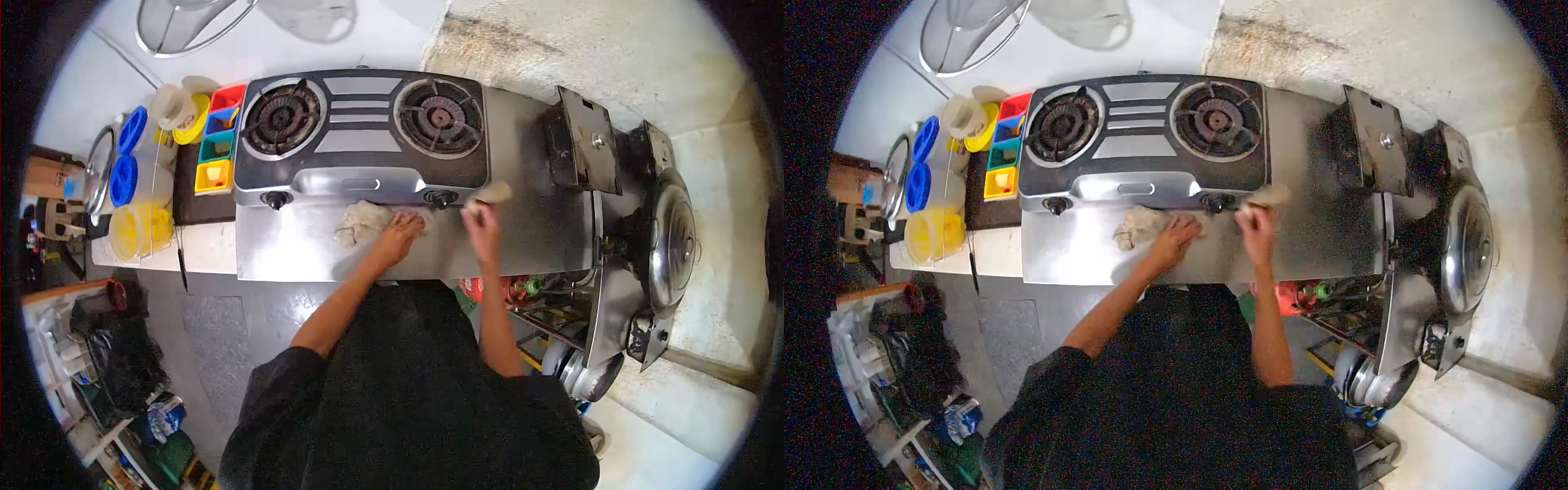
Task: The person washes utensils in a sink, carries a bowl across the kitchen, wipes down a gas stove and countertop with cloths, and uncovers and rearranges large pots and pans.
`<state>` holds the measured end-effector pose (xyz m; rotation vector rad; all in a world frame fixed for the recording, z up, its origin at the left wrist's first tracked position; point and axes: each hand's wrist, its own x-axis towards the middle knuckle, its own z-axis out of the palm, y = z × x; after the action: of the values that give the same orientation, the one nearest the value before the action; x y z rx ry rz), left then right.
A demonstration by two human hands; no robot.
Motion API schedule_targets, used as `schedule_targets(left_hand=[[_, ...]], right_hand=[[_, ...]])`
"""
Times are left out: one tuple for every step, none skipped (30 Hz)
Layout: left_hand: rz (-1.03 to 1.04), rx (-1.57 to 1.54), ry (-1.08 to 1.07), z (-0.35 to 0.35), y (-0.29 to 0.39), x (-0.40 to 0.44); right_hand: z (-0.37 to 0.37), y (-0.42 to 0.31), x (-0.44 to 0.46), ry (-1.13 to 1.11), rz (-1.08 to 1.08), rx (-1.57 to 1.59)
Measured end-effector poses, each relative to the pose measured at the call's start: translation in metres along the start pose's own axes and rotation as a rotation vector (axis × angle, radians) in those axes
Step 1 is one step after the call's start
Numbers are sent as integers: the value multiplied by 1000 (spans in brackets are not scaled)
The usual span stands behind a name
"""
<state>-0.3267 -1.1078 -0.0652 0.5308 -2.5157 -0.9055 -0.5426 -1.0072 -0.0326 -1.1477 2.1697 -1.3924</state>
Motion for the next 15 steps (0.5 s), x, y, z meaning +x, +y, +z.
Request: schedule_targets(left_hand=[[-7,10,23,3,5,-6],[2,20,5,5,7,-13],[-51,-26,-10,7,9,-18],[-111,-71,-26,7,10,-24],[-112,-61,-42,5,12,-30],[-187,-133,-31,3,15,-37],[-265,-205,-9,1,20,-37],[-277,-198,-12,-1,25,-36],[-299,-189,-9,-5,31,-39],[-319,-176,-4,-8,34,-39],[-330,-163,-6,-11,36,-36],[-353,-172,-4,-12,38,-32],[-377,-183,-4,-12,39,-31],[-384,-175,-9,-12,40,-30],[-414,-193,3,-11,40,-28]], right_hand=[[23,1,8,10,-235,-51],[32,-8,17,74,-304,-63],[30,-11,23,90,-206,-41],[29,-9,27,99,-106,-17],[30,-4,27,107,-93,-5],[30,0,24,180,-118,-4],[29,4,26,248,-149,-4],[28,8,29,240,-142,6],[26,12,28,271,-95,60],[27,18,27,304,-49,116],[24,25,32,303,-44,138],[19,32,38,297,-38,151],[13,37,45,315,39,127],[8,40,54,337,115,102],[3,45,68,337,123,107]])
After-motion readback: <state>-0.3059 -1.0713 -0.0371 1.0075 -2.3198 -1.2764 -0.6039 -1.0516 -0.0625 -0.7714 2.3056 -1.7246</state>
